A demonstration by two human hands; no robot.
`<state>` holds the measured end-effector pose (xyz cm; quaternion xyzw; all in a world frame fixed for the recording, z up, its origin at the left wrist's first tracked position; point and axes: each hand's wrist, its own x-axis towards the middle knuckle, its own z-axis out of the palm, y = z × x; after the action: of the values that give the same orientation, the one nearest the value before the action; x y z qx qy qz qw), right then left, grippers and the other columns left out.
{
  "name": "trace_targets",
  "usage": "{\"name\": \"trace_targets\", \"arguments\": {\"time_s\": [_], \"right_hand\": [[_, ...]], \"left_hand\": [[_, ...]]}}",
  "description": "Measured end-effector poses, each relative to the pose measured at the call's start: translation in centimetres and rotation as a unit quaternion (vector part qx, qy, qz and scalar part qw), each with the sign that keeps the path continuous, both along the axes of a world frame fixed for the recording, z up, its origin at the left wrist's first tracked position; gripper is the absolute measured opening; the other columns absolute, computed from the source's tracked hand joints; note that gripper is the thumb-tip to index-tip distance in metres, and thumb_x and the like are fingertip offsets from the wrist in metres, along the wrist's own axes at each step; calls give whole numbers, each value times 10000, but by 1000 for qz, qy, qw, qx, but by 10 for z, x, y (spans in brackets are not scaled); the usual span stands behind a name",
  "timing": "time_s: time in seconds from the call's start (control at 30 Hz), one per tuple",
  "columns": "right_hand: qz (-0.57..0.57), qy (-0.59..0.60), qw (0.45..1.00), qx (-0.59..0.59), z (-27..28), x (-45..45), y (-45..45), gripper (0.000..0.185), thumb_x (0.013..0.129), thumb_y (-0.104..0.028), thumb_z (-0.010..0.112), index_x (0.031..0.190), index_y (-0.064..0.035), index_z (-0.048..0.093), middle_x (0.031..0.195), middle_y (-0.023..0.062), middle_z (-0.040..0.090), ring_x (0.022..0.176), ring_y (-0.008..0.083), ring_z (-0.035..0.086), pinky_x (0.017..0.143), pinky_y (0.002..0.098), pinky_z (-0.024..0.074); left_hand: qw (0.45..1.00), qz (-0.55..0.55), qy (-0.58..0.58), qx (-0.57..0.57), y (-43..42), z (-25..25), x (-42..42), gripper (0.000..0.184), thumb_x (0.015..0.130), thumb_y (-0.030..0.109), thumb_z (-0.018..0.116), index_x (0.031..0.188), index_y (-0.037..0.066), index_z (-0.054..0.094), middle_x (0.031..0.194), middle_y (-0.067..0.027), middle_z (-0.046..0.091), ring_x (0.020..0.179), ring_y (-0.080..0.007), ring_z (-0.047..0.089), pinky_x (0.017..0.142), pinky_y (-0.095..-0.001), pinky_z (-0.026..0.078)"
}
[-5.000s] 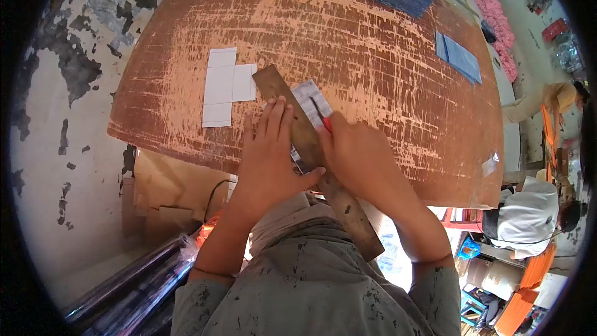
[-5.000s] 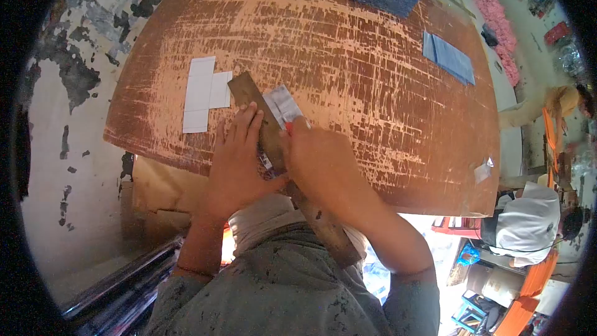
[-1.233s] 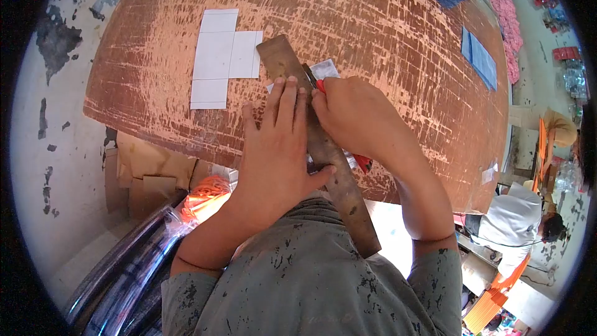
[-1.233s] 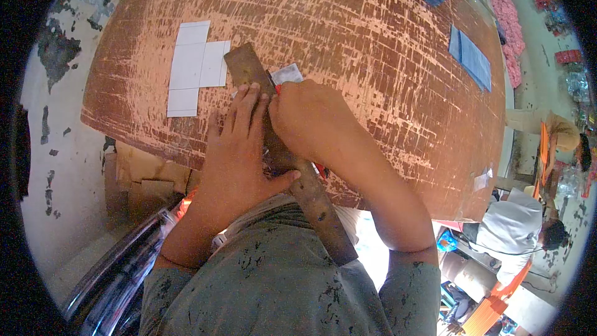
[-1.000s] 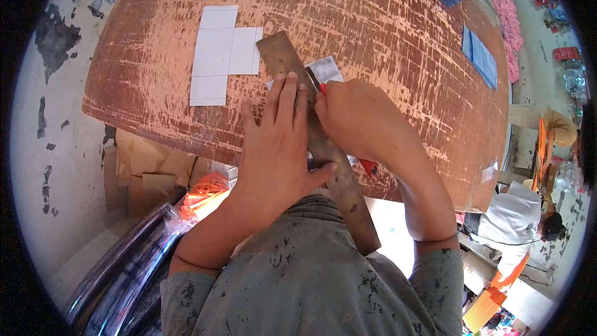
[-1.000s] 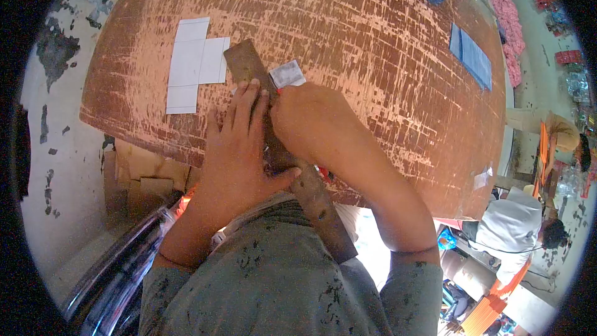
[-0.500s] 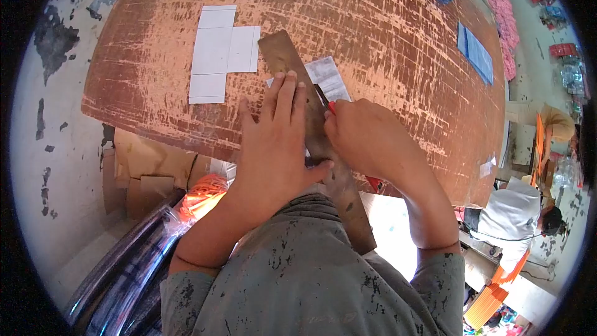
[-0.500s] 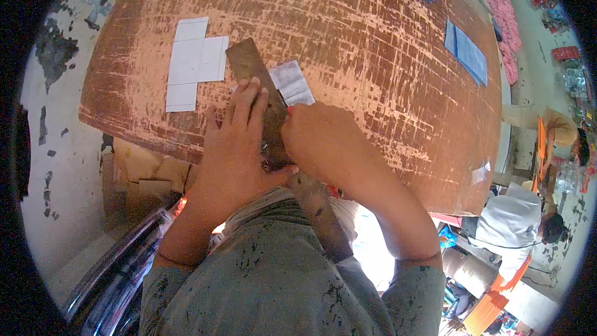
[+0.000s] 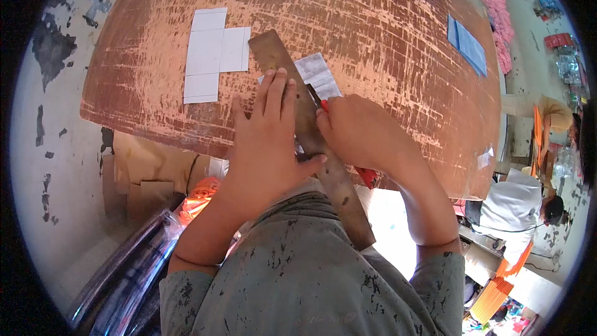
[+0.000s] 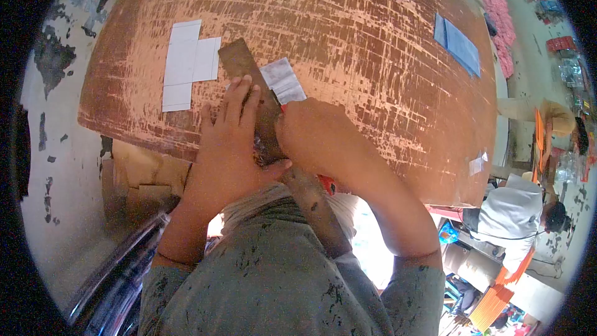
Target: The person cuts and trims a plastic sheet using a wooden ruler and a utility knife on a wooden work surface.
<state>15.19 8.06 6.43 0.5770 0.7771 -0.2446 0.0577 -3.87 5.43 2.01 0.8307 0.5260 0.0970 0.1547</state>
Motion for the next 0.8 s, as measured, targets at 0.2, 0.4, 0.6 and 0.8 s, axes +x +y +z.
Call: {"name": "trace_targets", "arguments": {"time_s": [0.2, 0.4, 0.6, 0.8], "right_hand": [[-119, 78, 989, 47, 26, 16, -51, 352, 1086, -311, 623, 1064, 31, 706, 839, 290, 725, 841, 525, 730, 756, 615, 582], [-246, 97, 963, -48, 23, 41, -163, 368, 1116, -356, 641, 1108, 9, 596, 886, 284, 707, 826, 530, 711, 706, 586, 548], [-276, 183, 943, 42, -12, 62, -211, 388, 1066, -355, 737, 1116, 11, 619, 879, 246, 685, 741, 477, 679, 694, 520, 531], [-350, 242, 900, -97, -32, 61, -220, 380, 1037, -328, 784, 1032, 19, 629, 769, 199, 656, 727, 375, 686, 696, 476, 529]], "left_hand": [[999, -19, -8, 32, -3, -8, -7, 1282, 789, 673, 870, 1697, -27, 297, 1783, -211, 260, 1679, -385, 238, 1326, -688, 194], [999, -2, -13, 32, -10, -11, -10, 1265, 826, 718, 819, 1710, -15, 288, 1803, -204, 233, 1688, -377, 218, 1339, -700, 130], [997, -13, -8, 71, -16, -21, -8, 1238, 816, 733, 819, 1712, 34, 329, 1809, -196, 255, 1684, -380, 236, 1338, -707, 107], [994, -26, -46, 94, -11, -22, -11, 1204, 834, 717, 821, 1724, 72, 329, 1798, -211, 280, 1662, -432, 272, 1331, -687, 166]]}}
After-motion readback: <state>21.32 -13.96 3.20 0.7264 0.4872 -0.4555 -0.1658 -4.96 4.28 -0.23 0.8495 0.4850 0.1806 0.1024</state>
